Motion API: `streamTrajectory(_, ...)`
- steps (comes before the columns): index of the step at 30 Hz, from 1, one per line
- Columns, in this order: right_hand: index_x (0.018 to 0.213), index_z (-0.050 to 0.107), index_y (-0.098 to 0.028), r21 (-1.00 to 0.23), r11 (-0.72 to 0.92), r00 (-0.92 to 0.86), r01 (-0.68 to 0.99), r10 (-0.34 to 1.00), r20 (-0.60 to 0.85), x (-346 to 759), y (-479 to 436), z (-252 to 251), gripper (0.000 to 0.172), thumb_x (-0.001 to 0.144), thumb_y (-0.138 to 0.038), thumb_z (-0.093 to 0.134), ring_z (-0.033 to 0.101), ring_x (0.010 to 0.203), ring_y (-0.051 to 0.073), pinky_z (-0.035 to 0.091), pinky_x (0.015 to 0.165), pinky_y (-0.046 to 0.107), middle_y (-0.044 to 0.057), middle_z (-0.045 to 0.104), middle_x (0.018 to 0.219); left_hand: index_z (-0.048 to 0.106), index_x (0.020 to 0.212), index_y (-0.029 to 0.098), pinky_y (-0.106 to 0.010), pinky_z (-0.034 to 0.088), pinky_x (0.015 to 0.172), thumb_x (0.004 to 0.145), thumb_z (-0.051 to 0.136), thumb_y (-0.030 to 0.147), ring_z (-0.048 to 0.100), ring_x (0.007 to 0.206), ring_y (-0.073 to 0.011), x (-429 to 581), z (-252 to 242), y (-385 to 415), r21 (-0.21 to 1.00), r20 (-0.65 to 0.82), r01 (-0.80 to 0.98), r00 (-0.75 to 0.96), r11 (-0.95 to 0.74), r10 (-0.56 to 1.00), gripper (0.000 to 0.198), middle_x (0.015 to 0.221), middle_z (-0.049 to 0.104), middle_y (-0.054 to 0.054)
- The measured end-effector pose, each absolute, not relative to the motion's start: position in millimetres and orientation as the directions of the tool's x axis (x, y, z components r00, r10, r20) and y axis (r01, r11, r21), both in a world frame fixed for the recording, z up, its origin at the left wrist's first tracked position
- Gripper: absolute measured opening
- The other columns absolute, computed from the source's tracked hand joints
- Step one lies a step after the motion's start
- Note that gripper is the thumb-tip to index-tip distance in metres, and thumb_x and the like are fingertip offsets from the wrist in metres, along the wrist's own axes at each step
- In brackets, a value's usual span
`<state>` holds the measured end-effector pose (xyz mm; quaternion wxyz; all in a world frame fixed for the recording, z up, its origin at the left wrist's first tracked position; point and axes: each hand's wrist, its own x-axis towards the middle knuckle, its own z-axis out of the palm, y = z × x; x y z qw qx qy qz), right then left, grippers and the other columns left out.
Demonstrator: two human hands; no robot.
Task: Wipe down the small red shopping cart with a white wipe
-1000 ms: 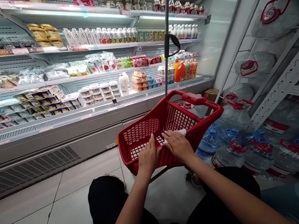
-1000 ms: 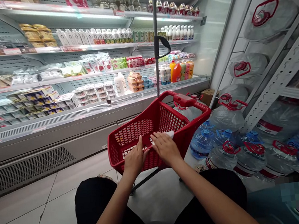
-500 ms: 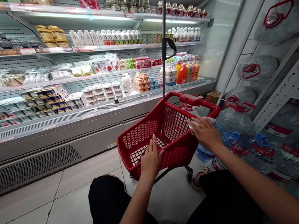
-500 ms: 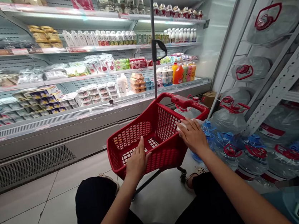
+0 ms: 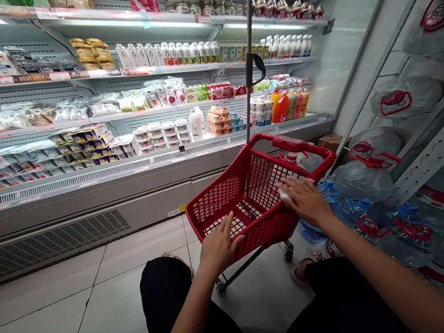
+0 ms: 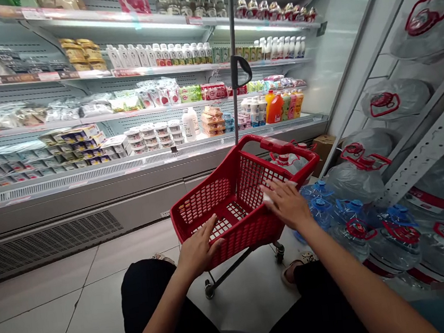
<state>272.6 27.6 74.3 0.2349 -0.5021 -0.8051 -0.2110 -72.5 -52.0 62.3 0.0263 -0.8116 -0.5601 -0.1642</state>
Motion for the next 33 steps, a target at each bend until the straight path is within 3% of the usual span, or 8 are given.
streamTrajectory(3, 0.152, 0.056, -0.024, 0.088, 0.351, -0.332, 0.932, 0.730, 0.597, 273, 36, 72, 0.053, 0.107, -0.048, 0.042, 0.044, 0.149, 0.030, 0.028, 0.126, 0.057, 0.009, 0.059, 0.153, 0.012, 0.170, 0.027, -0.037, 0.059, 0.092, 0.107, 0.042, 0.058, 0.065, 0.130, -0.0283, -65, 57, -52, 0.160, 0.332, 0.916, 0.302, -0.369, 0.893, 0.076, 0.151, 0.062, -0.011)
streamTrajectory(7, 0.147, 0.060, -0.023, 0.020, 0.474, -0.400, 0.880, 0.720, 0.567, 209, 12, 51, 0.047, 0.109, -0.042, 0.040, 0.047, 0.146, 0.027, 0.029, 0.127, 0.053, 0.007, 0.064, 0.147, 0.010, 0.170, 0.021, -0.042, 0.054, 0.104, 0.106, 0.041, 0.060, 0.058, 0.139, -0.0302, -50, 52, -48, 0.165, 0.391, 0.924, 0.259, -0.345, 0.883, 0.080, 0.155, 0.057, -0.014)
streamTrajectory(14, 0.163, 0.037, -0.028, 0.044, 0.667, -0.587, 0.743, 0.619, 0.522, 167, -15, 41, 0.054, 0.110, -0.035, 0.038, 0.039, 0.153, 0.021, 0.030, 0.128, 0.045, 0.002, 0.047, 0.163, 0.008, 0.169, 0.015, -0.045, 0.045, 0.117, 0.104, 0.045, 0.062, 0.046, 0.150, -0.0307, -61, 50, -45, 0.192, 0.402, 0.894, 0.304, -0.404, 0.864, 0.088, 0.166, 0.041, -0.017)
streamTrajectory(18, 0.162, 0.040, -0.030, 0.071, 0.523, -0.470, 0.849, 0.689, 0.552, 232, 23, 56, 0.053, 0.110, -0.040, 0.036, 0.042, 0.152, 0.025, 0.033, 0.125, 0.052, 0.003, 0.049, 0.162, 0.016, 0.169, 0.020, -0.048, 0.034, 0.126, 0.100, 0.050, 0.067, 0.035, 0.157, -0.0294, -80, 52, -46, 0.143, 0.363, 0.868, 0.402, -0.476, 0.841, 0.090, 0.170, 0.034, -0.012)
streamTrajectory(21, 0.158, 0.047, -0.027, 0.074, 0.387, -0.350, 0.919, 0.717, 0.603, 265, 47, 62, 0.052, 0.110, -0.039, 0.034, 0.040, 0.153, 0.027, 0.031, 0.126, 0.055, 0.006, 0.051, 0.160, 0.017, 0.169, 0.020, -0.051, 0.028, 0.128, 0.101, 0.051, 0.065, 0.038, 0.155, -0.0295, -86, 49, -46, 0.111, 0.372, 0.889, 0.378, -0.445, 0.848, 0.088, 0.168, 0.039, -0.012)
streamTrajectory(24, 0.154, 0.053, -0.025, 0.047, 0.364, -0.312, 0.930, 0.717, 0.623, 252, 51, 57, 0.050, 0.110, -0.038, 0.034, 0.038, 0.154, 0.029, 0.030, 0.126, 0.057, 0.006, 0.055, 0.158, 0.014, 0.169, 0.020, -0.052, 0.028, 0.129, 0.102, 0.053, 0.060, 0.041, 0.153, -0.0287, -82, 46, -45, 0.103, 0.406, 0.906, 0.339, -0.411, 0.849, 0.087, 0.166, 0.042, -0.012)
streamTrajectory(30, 0.160, 0.043, -0.027, -0.002, 0.597, -0.488, 0.802, 0.658, 0.574, 150, 11, 44, 0.051, 0.110, -0.034, 0.035, 0.037, 0.155, 0.023, 0.030, 0.128, 0.052, 0.003, 0.050, 0.162, 0.008, 0.170, 0.019, -0.051, 0.023, 0.131, 0.102, 0.054, 0.049, 0.031, 0.159, -0.0270, -74, 45, -42, 0.117, 0.458, 0.920, 0.284, -0.374, 0.842, 0.087, 0.171, 0.032, -0.011)
streamTrajectory(33, 0.161, 0.042, -0.024, -0.012, 0.712, -0.591, 0.702, 0.592, 0.548, 108, -16, 40, 0.051, 0.110, -0.033, 0.037, 0.034, 0.156, 0.021, 0.031, 0.129, 0.048, 0.003, 0.046, 0.164, 0.003, 0.170, 0.018, -0.050, 0.019, 0.132, 0.099, 0.054, 0.035, 0.022, 0.162, -0.0257, -74, 43, -43, 0.112, 0.480, 0.928, 0.262, -0.355, 0.837, 0.089, 0.174, 0.025, -0.010)
